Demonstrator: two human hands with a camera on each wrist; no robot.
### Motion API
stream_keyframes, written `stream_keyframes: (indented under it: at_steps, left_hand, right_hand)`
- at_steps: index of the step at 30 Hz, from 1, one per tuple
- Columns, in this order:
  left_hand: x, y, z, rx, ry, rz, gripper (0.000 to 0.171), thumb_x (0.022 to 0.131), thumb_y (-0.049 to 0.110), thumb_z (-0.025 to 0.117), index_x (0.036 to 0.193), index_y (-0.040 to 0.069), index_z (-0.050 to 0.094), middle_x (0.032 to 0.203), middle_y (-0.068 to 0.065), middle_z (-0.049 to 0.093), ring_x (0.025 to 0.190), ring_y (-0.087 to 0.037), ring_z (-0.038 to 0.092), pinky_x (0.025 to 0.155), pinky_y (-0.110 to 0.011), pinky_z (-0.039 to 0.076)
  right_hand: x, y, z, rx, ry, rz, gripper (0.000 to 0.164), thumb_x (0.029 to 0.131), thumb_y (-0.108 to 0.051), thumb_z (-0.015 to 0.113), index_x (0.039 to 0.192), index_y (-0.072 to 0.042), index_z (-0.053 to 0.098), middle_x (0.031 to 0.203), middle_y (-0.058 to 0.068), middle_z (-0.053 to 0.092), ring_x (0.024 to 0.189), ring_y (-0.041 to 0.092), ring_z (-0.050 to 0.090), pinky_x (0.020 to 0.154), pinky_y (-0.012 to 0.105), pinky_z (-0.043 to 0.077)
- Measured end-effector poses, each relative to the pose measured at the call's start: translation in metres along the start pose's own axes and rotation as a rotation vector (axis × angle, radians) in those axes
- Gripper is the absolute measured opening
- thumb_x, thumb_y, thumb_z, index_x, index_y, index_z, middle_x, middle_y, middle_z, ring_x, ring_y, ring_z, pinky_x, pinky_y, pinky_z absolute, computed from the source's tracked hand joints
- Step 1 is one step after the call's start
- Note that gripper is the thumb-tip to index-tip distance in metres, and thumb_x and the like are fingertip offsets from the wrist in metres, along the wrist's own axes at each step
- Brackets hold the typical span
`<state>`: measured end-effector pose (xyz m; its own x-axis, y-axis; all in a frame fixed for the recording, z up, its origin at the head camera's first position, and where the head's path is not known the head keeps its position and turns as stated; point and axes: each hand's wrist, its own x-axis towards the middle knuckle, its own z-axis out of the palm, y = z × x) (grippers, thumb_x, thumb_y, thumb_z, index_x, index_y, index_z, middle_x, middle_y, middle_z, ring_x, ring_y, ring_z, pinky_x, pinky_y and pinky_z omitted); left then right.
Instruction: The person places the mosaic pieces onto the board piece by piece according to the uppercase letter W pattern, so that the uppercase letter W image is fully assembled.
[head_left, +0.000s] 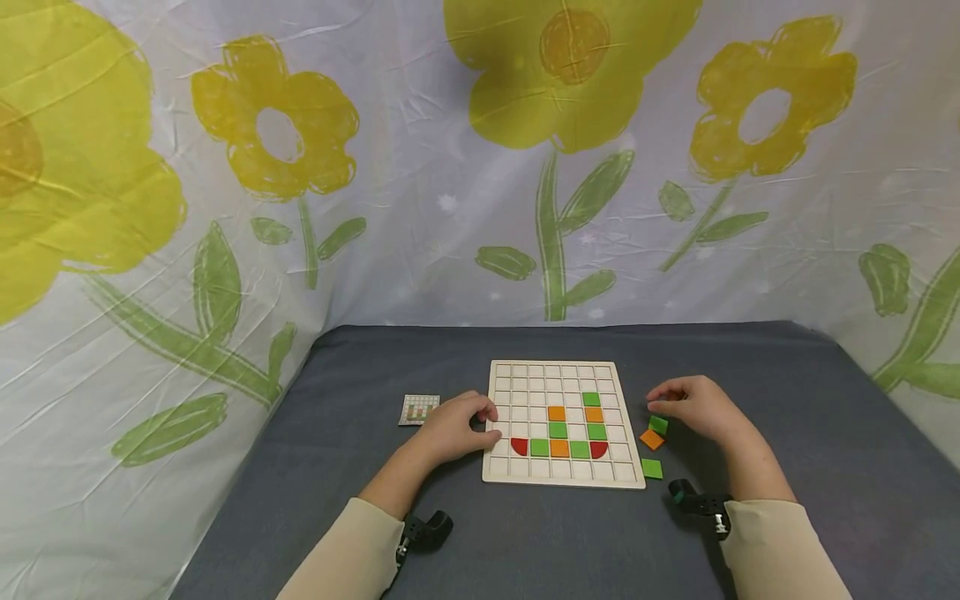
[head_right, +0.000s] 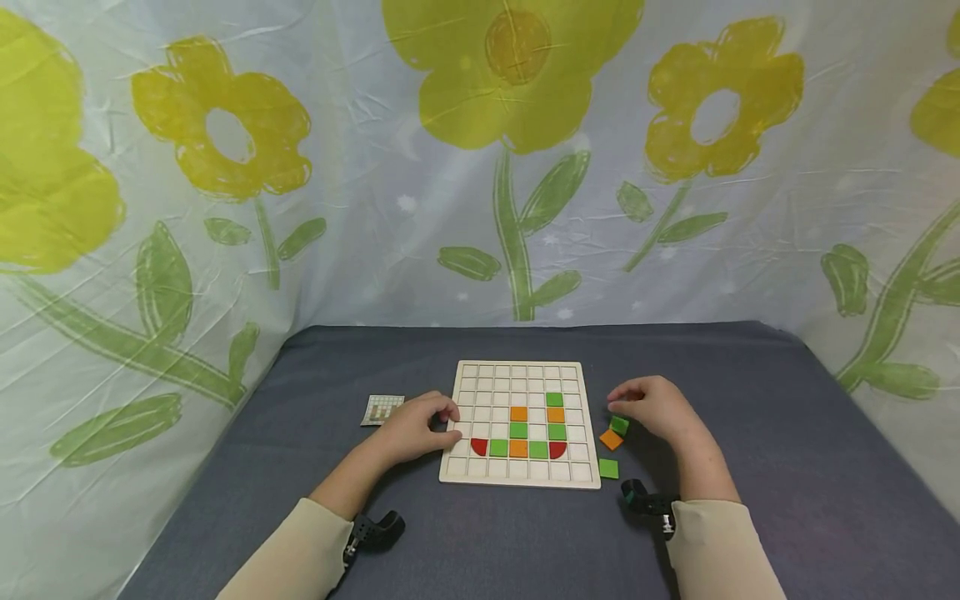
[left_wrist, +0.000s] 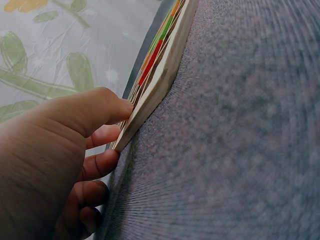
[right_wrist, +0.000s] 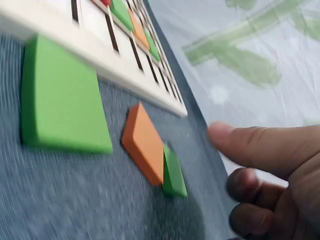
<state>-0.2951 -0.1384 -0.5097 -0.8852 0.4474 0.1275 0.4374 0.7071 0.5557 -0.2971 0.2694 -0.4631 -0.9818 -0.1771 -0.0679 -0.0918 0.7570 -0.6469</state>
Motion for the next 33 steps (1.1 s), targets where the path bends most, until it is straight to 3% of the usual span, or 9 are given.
stream_keyframes:
  at_steps: [4,12,19,25,33]
  left_hand:
    - [0.000,-0.001,0.000,-0.001,0.000,0.003,0.017,0.092,0.036,0.076,0.101,0.025,0.065,0.095,0.008,0.052,0.081,-0.012,0.050,0.073,-0.034,0.042]
    - [0.000,0.000,0.000,-0.002,0.000,0.000,0.018,0.092,0.036,0.076,0.100,0.025,0.065,0.094,0.009,0.052,0.081,-0.012,0.050,0.073,-0.035,0.042]
    - [0.000,-0.001,0.000,0.000,0.003,-0.002,0.018,0.092,0.036,0.076,0.100,0.025,0.065,0.094,0.008,0.052,0.080,-0.012,0.050,0.073,-0.035,0.041]
    - [0.000,-0.001,0.000,0.003,0.007,-0.001,0.017,0.092,0.036,0.076,0.100,0.025,0.065,0.094,0.009,0.052,0.080,-0.012,0.050,0.072,-0.034,0.041]
    - [0.001,-0.001,0.000,-0.001,0.008,-0.002,0.017,0.091,0.036,0.076,0.099,0.025,0.065,0.094,0.009,0.052,0.080,-0.012,0.050,0.072,-0.034,0.041]
  right_hand:
    - [-0.003,0.008,-0.004,0.002,-0.063,0.021,0.022,0.090,-0.019,0.080,0.102,-0.002,0.073,0.091,0.005,0.066,0.083,0.023,0.056,0.073,0.039,0.047]
    - [-0.006,0.014,-0.009,0.017,-0.144,0.006,0.028,0.086,-0.012,0.083,0.104,0.003,0.068,0.083,0.004,0.059,0.075,0.021,0.050,0.068,0.037,0.041]
    - [-0.005,0.014,-0.006,-0.002,-0.141,-0.024,0.024,0.086,-0.011,0.081,0.102,0.002,0.069,0.087,0.004,0.065,0.077,0.020,0.053,0.068,0.037,0.044]
    - [-0.003,0.012,-0.008,-0.043,-0.136,0.000,0.027,0.088,-0.012,0.079,0.107,0.005,0.072,0.097,0.008,0.071,0.082,0.021,0.060,0.073,0.039,0.050]
    - [-0.005,-0.007,-0.015,-0.081,-0.102,0.012,0.032,0.090,-0.016,0.077,0.114,0.006,0.071,0.098,0.009,0.070,0.084,0.023,0.061,0.075,0.044,0.053]
